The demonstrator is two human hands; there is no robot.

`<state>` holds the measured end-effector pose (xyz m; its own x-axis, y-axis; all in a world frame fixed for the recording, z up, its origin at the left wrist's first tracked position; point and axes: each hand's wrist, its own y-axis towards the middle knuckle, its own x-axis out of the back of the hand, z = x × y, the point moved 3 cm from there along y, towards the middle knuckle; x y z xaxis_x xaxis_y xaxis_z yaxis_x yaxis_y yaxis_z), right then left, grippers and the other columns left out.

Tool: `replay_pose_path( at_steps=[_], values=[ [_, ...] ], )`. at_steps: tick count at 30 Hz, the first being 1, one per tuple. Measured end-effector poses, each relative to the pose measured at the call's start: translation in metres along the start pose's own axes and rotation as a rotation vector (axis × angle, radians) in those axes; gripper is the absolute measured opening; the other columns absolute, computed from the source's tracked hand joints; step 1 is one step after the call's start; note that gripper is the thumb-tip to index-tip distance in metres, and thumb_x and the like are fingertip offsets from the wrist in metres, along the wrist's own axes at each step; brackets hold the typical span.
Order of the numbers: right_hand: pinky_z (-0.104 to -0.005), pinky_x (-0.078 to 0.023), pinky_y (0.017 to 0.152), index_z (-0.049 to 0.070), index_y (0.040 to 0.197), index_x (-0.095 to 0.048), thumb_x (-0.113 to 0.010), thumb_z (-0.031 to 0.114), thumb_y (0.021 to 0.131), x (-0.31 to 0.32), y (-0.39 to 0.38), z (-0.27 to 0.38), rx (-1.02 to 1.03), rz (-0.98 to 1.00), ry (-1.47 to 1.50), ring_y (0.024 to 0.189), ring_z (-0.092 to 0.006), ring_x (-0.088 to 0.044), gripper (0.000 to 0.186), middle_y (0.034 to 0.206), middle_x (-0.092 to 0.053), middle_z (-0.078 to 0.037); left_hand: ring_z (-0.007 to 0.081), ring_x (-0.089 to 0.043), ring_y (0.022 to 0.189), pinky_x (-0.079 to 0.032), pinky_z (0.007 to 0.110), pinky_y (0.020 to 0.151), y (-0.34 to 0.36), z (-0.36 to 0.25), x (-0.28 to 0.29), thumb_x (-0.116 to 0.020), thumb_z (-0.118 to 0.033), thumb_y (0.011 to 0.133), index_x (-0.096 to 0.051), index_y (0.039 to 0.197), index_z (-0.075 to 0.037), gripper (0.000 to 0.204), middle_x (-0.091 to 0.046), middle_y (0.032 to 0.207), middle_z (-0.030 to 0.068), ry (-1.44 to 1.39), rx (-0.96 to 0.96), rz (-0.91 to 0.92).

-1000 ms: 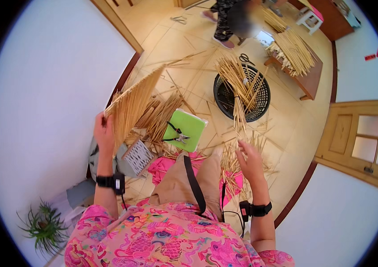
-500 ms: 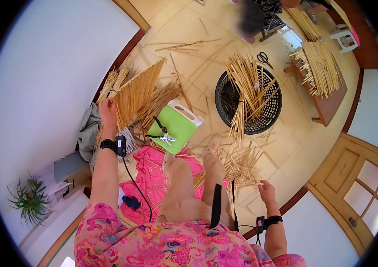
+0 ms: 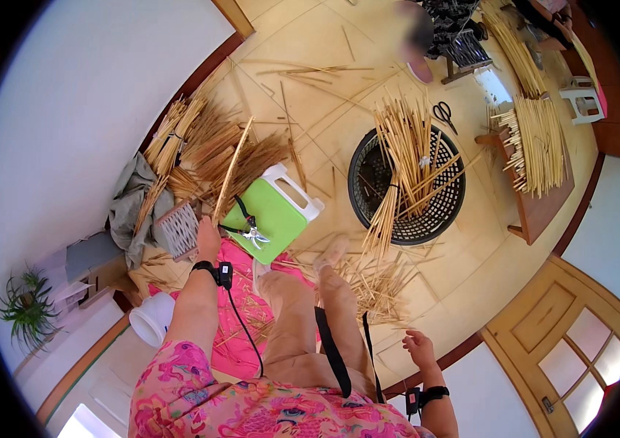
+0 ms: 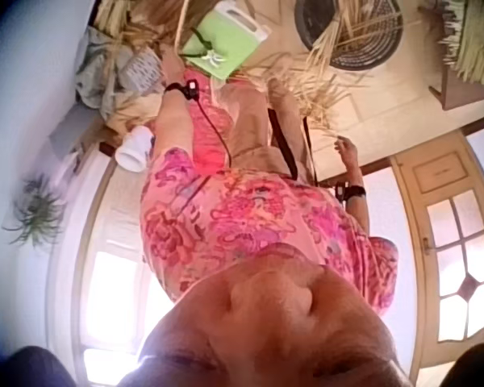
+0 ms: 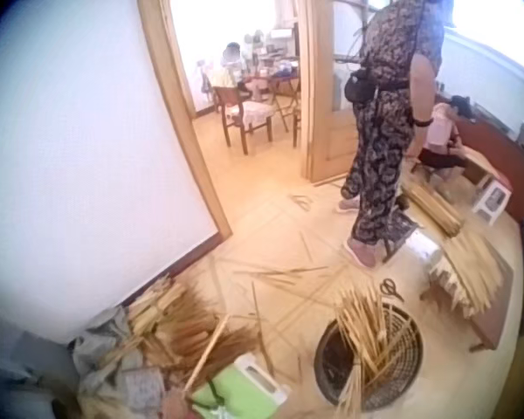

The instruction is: The person weaves a straw mat by inserting individual straw stalks through a pre-strung frame and then uses shears to trim the edges of the mat.

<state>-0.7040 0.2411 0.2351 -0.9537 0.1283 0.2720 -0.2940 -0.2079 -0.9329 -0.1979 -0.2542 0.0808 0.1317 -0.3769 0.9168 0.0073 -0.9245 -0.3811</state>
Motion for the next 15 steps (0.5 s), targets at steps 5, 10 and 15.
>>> replay_pose_path(
  at_steps=[5,10,15],
  values=[
    [-0.0296,-0.053,0.07,0.001,0.125,-0.063,-0.059,0.014,0.098,0.036,-0.009,0.009,-0.027,-0.116,0.033,0.081,-0.017,-0.07,0.03,0.096,-0.074,-0.01,0.042,-0.067,0.097,-0.057,0.048,0.079,-0.011,0.002,-0.017,-0.054,-0.005,0.094,-0.048,0.112,-0.001,0.019,-0.059,0.111,0.0255,0.188,-0.024,0.141],
    [-0.029,-0.054,0.068,0.0,0.123,-0.064,-0.062,0.015,0.097,0.058,-0.019,0.018,-0.077,-0.14,0.018,0.079,-0.0169,-0.071,0.031,0.095,-0.074,-0.011,0.0396,-0.069,0.096,-0.06,0.046,0.077,-0.011,-0.007,-0.023,-0.049,-0.008,0.098,-0.049,0.115,-0.001,0.019,-0.061,0.11,0.0235,0.203,0.135,0.16],
    [-0.0295,-0.054,0.068,0.002,0.122,-0.064,-0.06,0.015,0.099,0.068,-0.017,0.034,-0.053,-0.099,0.042,0.079,-0.017,-0.071,0.027,0.094,-0.074,-0.011,0.0422,-0.068,0.098,-0.058,0.048,0.079,-0.002,0.0,-0.027,-0.05,-0.012,0.097,-0.05,0.116,-0.003,0.021,-0.062,0.114,0.0221,0.134,0.274,0.145]
  ],
)
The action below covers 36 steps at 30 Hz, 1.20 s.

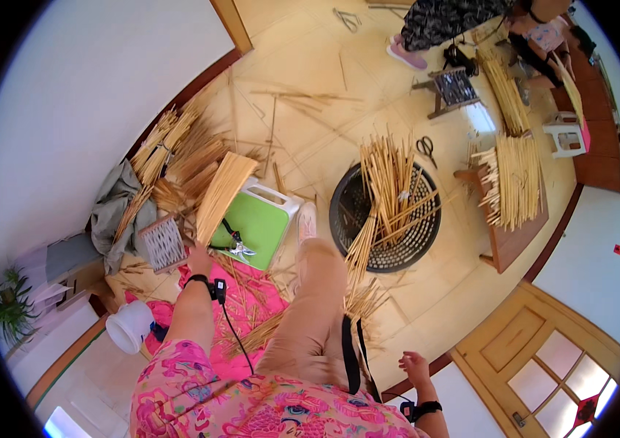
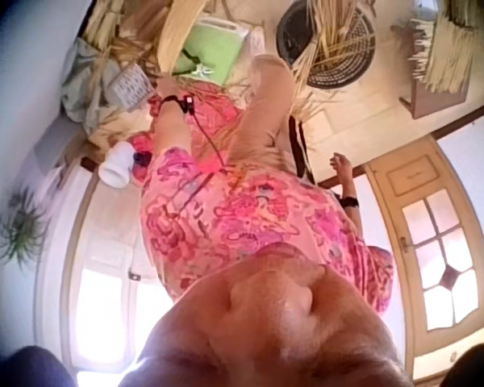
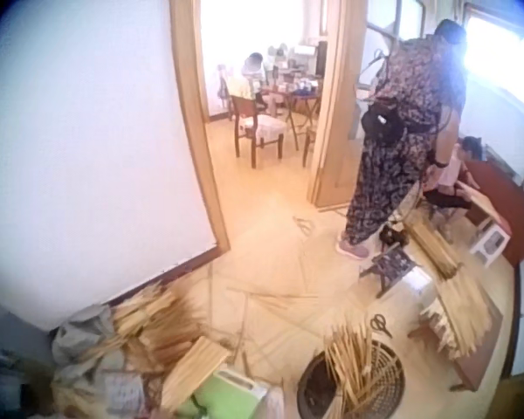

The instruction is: The person weaves a straw mat by inserting individual straw stalks through a pre-strung frame and then uses shears to trim the edges of the mat.

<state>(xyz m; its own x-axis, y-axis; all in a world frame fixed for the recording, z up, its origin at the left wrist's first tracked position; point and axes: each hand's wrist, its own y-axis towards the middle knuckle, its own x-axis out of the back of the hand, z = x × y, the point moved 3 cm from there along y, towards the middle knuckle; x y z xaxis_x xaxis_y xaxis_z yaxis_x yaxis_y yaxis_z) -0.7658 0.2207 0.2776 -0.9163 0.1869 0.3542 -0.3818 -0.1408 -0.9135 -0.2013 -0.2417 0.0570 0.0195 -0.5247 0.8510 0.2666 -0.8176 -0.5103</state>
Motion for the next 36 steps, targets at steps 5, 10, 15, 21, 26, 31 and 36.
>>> replay_pose_path(
  at_steps=[5,10,15,21,26,31,36],
  values=[
    [-0.0303,-0.055,0.065,0.002,0.12,-0.065,-0.061,0.017,0.099,0.035,0.022,0.049,-0.055,-0.021,-0.144,0.076,-0.0182,-0.071,0.026,0.091,-0.074,-0.011,0.0454,-0.066,0.102,-0.056,0.055,0.082,-0.015,-0.002,0.006,-0.05,-0.007,0.093,-0.05,0.12,0.0,0.028,-0.065,0.106,0.0292,-0.158,0.027,0.141],
    [-0.0296,-0.055,0.065,0.002,0.119,-0.065,-0.059,0.018,0.1,0.048,0.061,0.175,0.037,-0.081,-0.045,0.074,-0.0181,-0.071,0.025,0.091,-0.074,-0.011,0.0361,-0.071,0.089,-0.055,0.046,0.072,0.019,0.026,-0.038,-0.072,-0.02,0.076,-0.066,0.101,0.005,0.036,-0.07,0.095,0.026,-0.182,-0.004,0.37],
    [-0.0298,-0.054,0.062,0.003,0.117,-0.066,-0.056,0.02,0.102,0.077,0.045,0.315,0.067,-0.169,-0.035,0.071,-0.017,-0.068,0.025,0.087,-0.072,-0.012,0.0444,-0.063,0.109,-0.051,0.046,0.093,0.059,-0.049,0.021,-0.072,-0.028,0.08,-0.052,0.125,0.01,0.063,-0.065,0.115,0.0297,-0.419,0.239,0.59],
    [-0.0298,-0.05,0.051,0.004,0.094,-0.07,-0.06,0.022,0.097,0.134,-0.027,0.311,-0.283,-0.226,-0.086,0.067,-0.0166,-0.069,0.02,0.076,-0.072,-0.01,0.0497,-0.031,0.139,-0.027,0.052,0.118,0.243,-0.25,0.302,-0.065,-0.013,0.09,-0.036,0.146,0.005,0.065,-0.032,0.149,0.0344,-0.588,-0.298,-0.473],
    [-0.0307,-0.051,0.05,0.004,0.09,-0.068,-0.059,0.022,0.098,0.133,-0.006,0.317,-0.318,-0.116,-0.12,0.064,-0.0174,-0.068,0.022,0.075,-0.072,-0.01,0.0357,-0.05,0.126,-0.049,0.044,0.102,0.331,-0.338,0.635,-0.063,-0.009,0.096,-0.042,0.138,0.006,0.049,-0.046,0.136,0.0226,-0.957,-0.425,-1.006],
    [-0.0317,-0.051,0.049,0.004,0.085,-0.067,-0.057,0.023,0.098,0.149,0.087,0.328,-0.184,-0.005,-0.111,0.061,-0.0182,-0.068,0.025,0.074,-0.072,-0.011,0.0281,-0.05,0.12,-0.058,0.035,0.087,0.279,-0.383,0.804,-0.066,-0.004,0.093,-0.047,0.128,0.005,0.04,-0.049,0.13,0.0179,-0.757,-0.63,-1.456],
    [-0.0305,-0.053,0.049,0.002,0.093,-0.066,-0.055,0.022,0.098,0.14,0.154,0.549,-0.002,-0.036,0.134,0.06,-0.0173,-0.067,0.023,0.076,-0.071,-0.011,0.0292,-0.049,0.123,-0.059,0.036,0.09,0.233,-0.403,0.885,-0.069,-0.001,0.09,-0.05,0.123,0.006,0.038,-0.046,0.135,0.0185,-0.486,-0.644,-1.773]
  ],
)
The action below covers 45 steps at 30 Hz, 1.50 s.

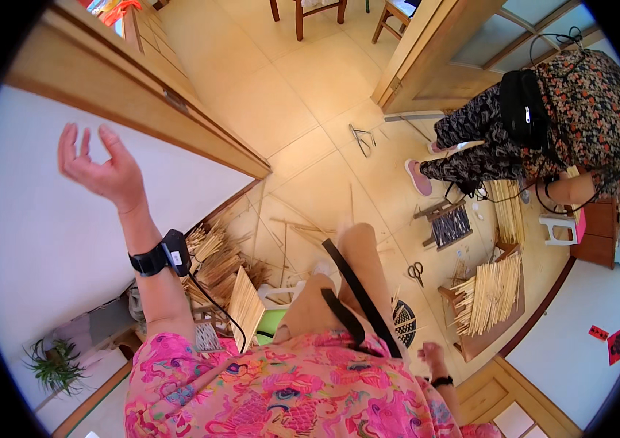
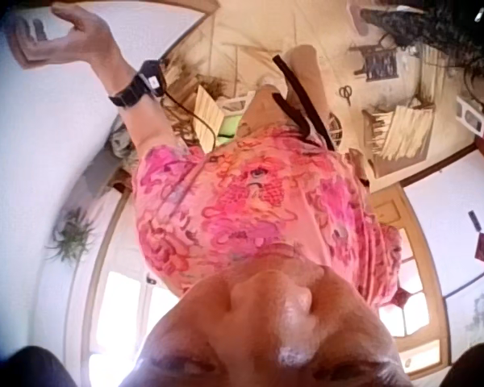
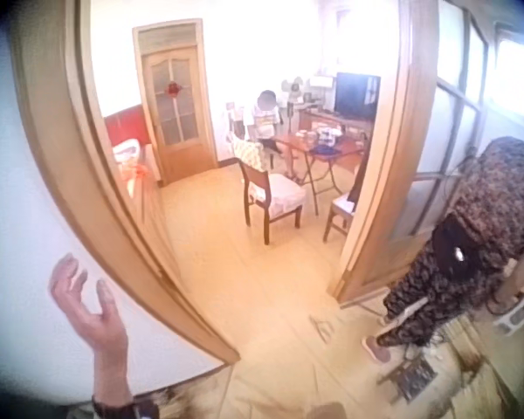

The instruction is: The person weaves a straw mat by inserting individual straw stalks through a pre-strung frame and then uses shears to trim the edges of the mat.

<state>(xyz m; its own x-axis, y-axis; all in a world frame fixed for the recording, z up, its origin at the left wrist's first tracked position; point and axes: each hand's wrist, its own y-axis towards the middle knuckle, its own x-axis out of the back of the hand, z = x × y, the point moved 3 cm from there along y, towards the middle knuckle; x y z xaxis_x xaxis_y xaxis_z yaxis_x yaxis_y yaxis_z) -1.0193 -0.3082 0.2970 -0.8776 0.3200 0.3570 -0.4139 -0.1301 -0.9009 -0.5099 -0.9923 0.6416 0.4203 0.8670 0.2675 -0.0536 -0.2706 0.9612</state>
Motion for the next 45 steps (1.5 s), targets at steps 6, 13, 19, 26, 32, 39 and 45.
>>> replay_pose_path(
  at_steps=[6,13,19,26,32,39,45],
  values=[
    [-0.0345,-0.056,0.059,0.003,0.101,-0.068,-0.062,0.023,0.094,-0.009,0.149,0.181,0.146,0.286,-0.155,0.065,-0.0206,-0.068,0.022,0.078,-0.071,-0.01,0.0323,-0.054,0.118,-0.056,0.042,0.094,0.047,0.028,0.016,-0.065,0.002,0.091,-0.044,0.125,0.007,0.04,-0.044,0.131,0.0216,0.167,-0.052,-0.164],
    [-0.027,-0.051,0.053,0.0,0.11,-0.067,-0.063,0.023,0.097,-0.107,0.209,0.506,0.392,0.255,-0.257,0.064,-0.0166,-0.068,0.026,0.084,-0.072,-0.011,0.0409,-0.048,0.129,-0.046,0.054,0.106,0.114,0.016,0.016,-0.062,-0.007,0.096,-0.035,0.131,0.007,0.046,-0.042,0.138,0.0293,0.501,-0.235,-0.198],
    [-0.026,-0.051,0.06,0.0,0.111,-0.066,-0.06,0.022,0.1,-0.218,0.2,0.764,0.705,0.321,-0.456,0.066,-0.0133,-0.065,0.025,0.086,-0.071,-0.01,0.0389,-0.043,0.136,-0.036,0.052,0.114,0.151,0.014,-0.013,-0.049,-0.035,0.103,-0.025,0.147,0.005,0.065,-0.036,0.15,0.0256,0.642,0.0,-0.174],
    [-0.0263,-0.052,0.058,0.003,0.11,-0.066,-0.059,0.026,0.1,-0.362,0.188,0.94,0.738,0.36,-0.701,0.067,-0.0136,-0.066,0.026,0.089,-0.072,-0.009,0.04,-0.04,0.139,-0.034,0.054,0.115,0.061,0.007,0.02,-0.049,-0.054,0.099,-0.019,0.152,0.004,0.084,-0.032,0.154,0.0244,1.164,0.251,-0.319],
    [-0.0309,-0.056,0.061,-0.003,0.102,-0.07,-0.062,0.021,0.094,-0.554,0.145,1.022,0.855,0.592,-0.924,0.066,-0.0183,-0.069,0.027,0.08,-0.072,-0.012,0.0399,-0.039,0.14,-0.034,0.054,0.115,0.009,-0.032,0.025,-0.05,-0.055,0.099,-0.019,0.153,0.003,0.085,-0.03,0.155,0.0228,1.561,0.421,-0.31],
    [-0.0377,-0.057,0.072,-0.001,0.104,-0.072,-0.068,0.025,0.088,-0.808,0.021,1.043,1.484,0.931,-1.318,0.078,-0.0289,-0.071,0.03,0.088,-0.073,-0.019,0.0397,-0.037,0.141,-0.033,0.055,0.116,-0.04,-0.088,0.002,-0.05,-0.056,0.098,-0.018,0.155,0.001,0.086,-0.029,0.157,0.0209,1.966,0.655,-0.287],
    [-0.0417,-0.056,0.08,0.001,0.131,-0.058,-0.082,0.033,0.081,-0.946,-0.189,0.918,1.774,1.306,-1.324,0.09,-0.0309,-0.069,0.064,0.106,-0.07,-0.02,0.0396,-0.036,0.142,-0.032,0.055,0.116,-0.06,-0.13,-0.044,-0.051,-0.057,0.098,-0.017,0.156,-0.001,0.087,-0.027,0.159,0.0193,2.283,0.878,-0.204]
  ],
)
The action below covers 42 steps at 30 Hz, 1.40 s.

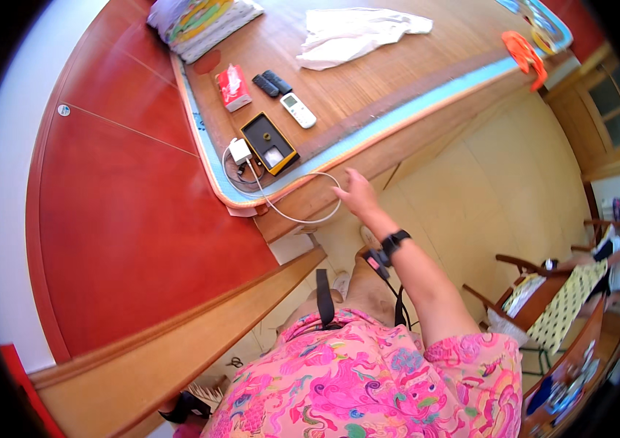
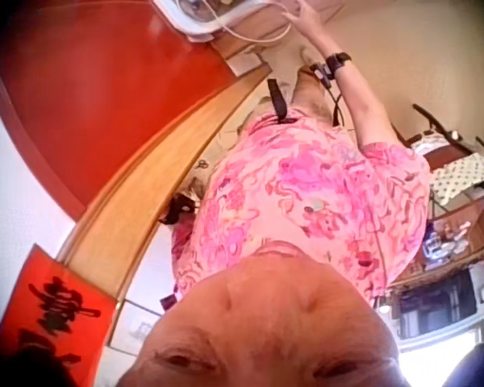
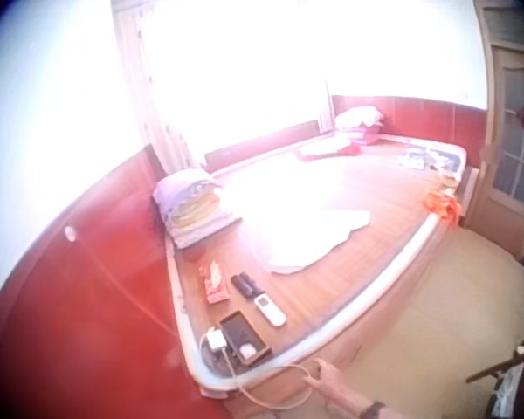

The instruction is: The person weaves a straw mat by inserting individual straw stalks through a pre-strung frame and then uses shears to trim the edges of the mat.

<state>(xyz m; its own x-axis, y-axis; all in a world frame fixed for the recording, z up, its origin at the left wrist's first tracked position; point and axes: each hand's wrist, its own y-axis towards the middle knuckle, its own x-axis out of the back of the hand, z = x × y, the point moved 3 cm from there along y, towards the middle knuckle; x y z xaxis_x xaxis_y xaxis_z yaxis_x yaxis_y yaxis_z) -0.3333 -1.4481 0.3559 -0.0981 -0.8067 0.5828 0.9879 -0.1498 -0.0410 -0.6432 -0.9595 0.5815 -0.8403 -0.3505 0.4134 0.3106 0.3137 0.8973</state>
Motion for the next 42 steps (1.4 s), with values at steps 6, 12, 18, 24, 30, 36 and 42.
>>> replay_pose_path(
  at_steps=[6,12,18,24,30,36,42],
  values=[
    [-0.0452,-0.046,0.098,0.007,0.127,-0.059,-0.084,0.031,0.076,-0.088,0.102,0.107,0.338,-0.065,-0.112,0.113,-0.0336,-0.056,0.062,0.119,-0.059,-0.014,0.0395,-0.035,0.143,-0.031,0.055,0.117,-0.041,-0.005,0.041,-0.051,-0.058,0.097,-0.017,0.157,-0.002,0.089,-0.025,0.161,0.0177,0.26,0.074,0.07],
    [-0.0424,-0.052,0.085,0.011,0.101,-0.067,-0.074,0.021,0.082,-0.132,0.172,0.157,0.57,0.096,-0.608,0.1,-0.0291,-0.063,0.023,0.102,-0.064,-0.01,0.0394,-0.034,0.144,-0.03,0.056,0.117,-0.072,-0.019,0.115,-0.052,-0.059,0.097,-0.016,0.158,-0.004,0.09,-0.023,0.162,0.016,0.552,0.115,0.098],
    [-0.0447,-0.056,0.083,0.008,0.091,-0.067,-0.062,0.013,0.091,-0.143,0.196,0.149,0.629,0.266,-0.707,0.099,-0.0331,-0.067,0.007,0.1,-0.067,-0.016,0.0393,-0.033,0.145,-0.029,0.056,0.117,-0.082,-0.061,0.217,-0.052,-0.06,0.096,-0.016,0.159,-0.005,0.091,-0.022,0.164,0.0144,1.126,-0.095,0.166],
    [-0.0461,-0.056,0.071,0.003,0.075,-0.074,-0.062,0.021,0.085,-0.132,0.135,0.127,1.142,0.994,-0.95,0.082,-0.0379,-0.069,0.024,0.083,-0.072,-0.02,0.0348,-0.047,0.129,-0.039,0.047,0.108,0.042,-0.159,0.199,-0.05,-0.035,0.104,-0.027,0.149,0.007,0.066,-0.038,0.147,0.0229,0.344,0.199,-0.094],
    [-0.0392,-0.053,0.062,-0.001,0.091,-0.074,-0.063,0.032,0.091,-0.042,-0.043,0.115,0.792,2.013,-0.864,0.066,-0.0217,-0.069,0.035,0.077,-0.072,-0.013,0.0261,-0.061,0.109,-0.053,0.038,0.088,0.042,-0.137,0.217,-0.064,-0.004,0.089,-0.044,0.144,-0.004,0.058,-0.053,0.132,0.0165,-0.042,0.462,0.407],
    [-0.0472,-0.051,0.068,0.0,0.095,-0.067,-0.059,0.031,0.094,-0.029,-0.23,0.193,1.288,1.834,-0.645,0.08,-0.0393,-0.066,0.032,0.086,-0.069,-0.02,0.0277,-0.066,0.097,-0.053,0.037,0.081,-0.017,-0.113,0.279,-0.073,-0.011,0.086,-0.054,0.137,-0.011,0.054,-0.062,0.119,0.0124,-0.084,0.377,0.753],
    [-0.0334,-0.052,0.068,0.001,0.107,-0.06,-0.069,0.015,0.093,0.007,-0.37,0.307,0.987,1.82,0.013,0.079,-0.0196,-0.067,0.021,0.089,-0.068,-0.01,0.0309,-0.066,0.093,-0.055,0.039,0.074,-0.041,-0.107,0.316,-0.075,-0.026,0.088,-0.061,0.127,-0.014,0.043,-0.063,0.111,0.0093,-0.367,0.42,0.788]
  ],
)
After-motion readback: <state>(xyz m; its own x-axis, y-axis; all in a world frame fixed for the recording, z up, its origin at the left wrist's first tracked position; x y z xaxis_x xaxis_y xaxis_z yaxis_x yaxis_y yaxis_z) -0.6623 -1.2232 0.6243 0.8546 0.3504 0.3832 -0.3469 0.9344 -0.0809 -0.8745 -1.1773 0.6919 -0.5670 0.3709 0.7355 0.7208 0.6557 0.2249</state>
